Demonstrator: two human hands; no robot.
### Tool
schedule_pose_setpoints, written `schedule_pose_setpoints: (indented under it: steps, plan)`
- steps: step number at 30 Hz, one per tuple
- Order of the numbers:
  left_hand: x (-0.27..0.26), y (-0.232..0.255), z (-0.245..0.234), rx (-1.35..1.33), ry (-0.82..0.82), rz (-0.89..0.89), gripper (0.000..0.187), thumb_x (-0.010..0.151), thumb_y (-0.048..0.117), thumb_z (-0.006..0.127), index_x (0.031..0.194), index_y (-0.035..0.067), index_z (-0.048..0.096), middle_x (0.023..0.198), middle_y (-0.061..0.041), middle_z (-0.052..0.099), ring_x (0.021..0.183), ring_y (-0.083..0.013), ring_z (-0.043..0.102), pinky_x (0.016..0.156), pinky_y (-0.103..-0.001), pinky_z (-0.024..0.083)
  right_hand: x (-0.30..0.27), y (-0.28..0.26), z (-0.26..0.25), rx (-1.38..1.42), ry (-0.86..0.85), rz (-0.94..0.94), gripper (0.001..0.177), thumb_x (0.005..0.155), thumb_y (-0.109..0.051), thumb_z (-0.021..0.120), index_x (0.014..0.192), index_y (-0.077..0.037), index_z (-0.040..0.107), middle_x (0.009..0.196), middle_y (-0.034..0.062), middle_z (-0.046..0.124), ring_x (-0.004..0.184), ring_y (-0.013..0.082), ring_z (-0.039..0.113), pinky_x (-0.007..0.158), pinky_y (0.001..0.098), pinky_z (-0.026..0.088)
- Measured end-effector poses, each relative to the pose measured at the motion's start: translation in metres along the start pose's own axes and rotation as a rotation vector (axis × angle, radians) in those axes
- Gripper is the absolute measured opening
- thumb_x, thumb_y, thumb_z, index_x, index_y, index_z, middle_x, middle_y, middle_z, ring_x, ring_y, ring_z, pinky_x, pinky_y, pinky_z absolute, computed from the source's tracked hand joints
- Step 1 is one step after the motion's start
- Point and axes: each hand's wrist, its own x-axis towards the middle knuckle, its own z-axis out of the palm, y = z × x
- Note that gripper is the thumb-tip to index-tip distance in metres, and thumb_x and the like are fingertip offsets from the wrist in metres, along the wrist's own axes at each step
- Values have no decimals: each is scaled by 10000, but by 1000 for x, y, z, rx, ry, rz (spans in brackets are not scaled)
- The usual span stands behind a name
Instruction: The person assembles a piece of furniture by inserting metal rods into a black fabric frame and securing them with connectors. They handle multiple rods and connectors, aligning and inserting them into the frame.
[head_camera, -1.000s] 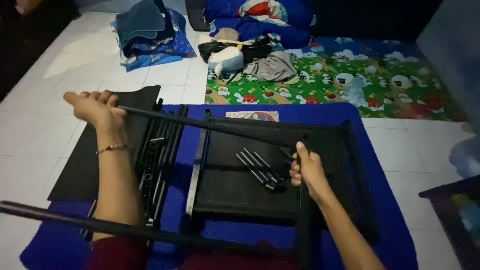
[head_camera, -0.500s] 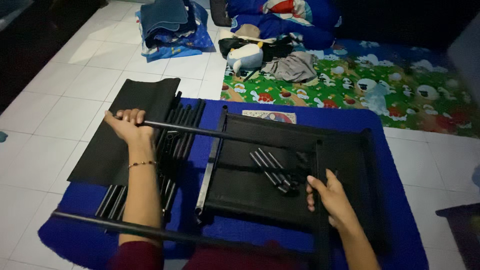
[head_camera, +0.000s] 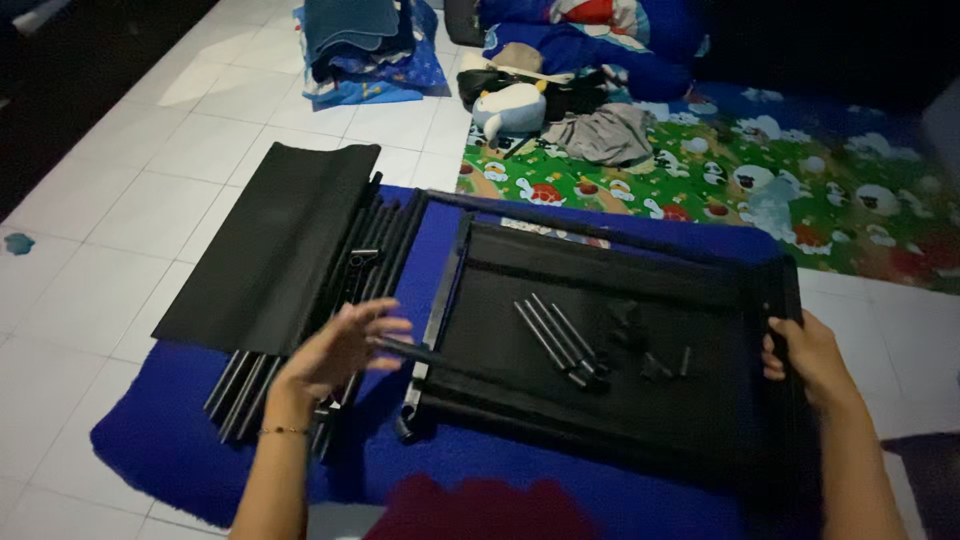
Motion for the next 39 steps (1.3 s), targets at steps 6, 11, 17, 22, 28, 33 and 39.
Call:
schedule_pose_setpoints:
  steps: [6, 11, 17, 22, 28, 33, 39]
  plan:
    - [-1, -65, -1, -40, 189, -205, 570, 951, 489, 596, 1259, 16, 670, 1035, -164, 756, 896, -236, 721, 700, -362, 604, 55, 62, -2, -222, -32, -38, 134, 1024, -112, 537, 994, 17, 520, 714, 150, 551, 506, 228, 504, 445, 385, 423]
    - [3, -100, -41, 206, 332, -68, 424, 990, 382, 600, 1189, 26, 717, 986, -151, 766, 843, -197, 708, 729, -328, 591, 88, 91, -5, -582, 73, -95, 371, 986, -261, 647, 1185, 46, 594, 943, 269, 656, 749, 372, 626, 650, 531, 521]
    - [13, -106, -94, 1161, 895, 175, 344, 901, 286, 738, 1144, 48, 690, 1095, -182, 707, 1033, -335, 675, 892, -450, 553, 58, 52, 19, -1198, 346, -417, 717, 840, -456, 830, 1305, 56, 639, 1182, 354, 644, 1095, 490, 612, 932, 579, 508]
    - [51, -95, -107, 1346, 908, -94, 536, 847, 300, 795, 1253, 28, 575, 1240, -229, 597, 1170, -425, 580, 915, -532, 520, 14, -13, 136, -1027, 313, -1018, 523, 892, -352, 780, 1255, 9, 670, 1236, 258, 657, 1192, 440, 593, 1046, 546, 462]
    - [87, -86, -127, 1442, 845, -202, 517, 810, 320, 818, 1182, 19, 620, 1211, -225, 654, 1131, -429, 643, 912, -537, 542, 4, -48, 303, -808, -207, -1225, 442, 849, -340, 741, 1177, -50, 677, 1225, 160, 649, 1191, 350, 587, 1014, 486, 490]
    - [91, -80, -143, 1345, 804, -250, 507, 811, 368, 836, 1089, -24, 675, 1172, -294, 684, 1114, -469, 651, 932, -526, 542, 30, -33, 375, -982, -366, -1087, 443, 890, -373, 704, 1223, -86, 645, 1189, 160, 636, 1161, 382, 570, 934, 551, 452]
    - [68, -78, -141, 1162, 947, -143, 583, 779, 311, 853, 1133, -88, 616, 1150, -333, 667, 1119, -479, 640, 936, -513, 533, 41, -11, 378, -993, -355, -1007, 376, 980, -294, 578, 1304, -106, 610, 1172, 137, 654, 1168, 351, 577, 968, 570, 413]
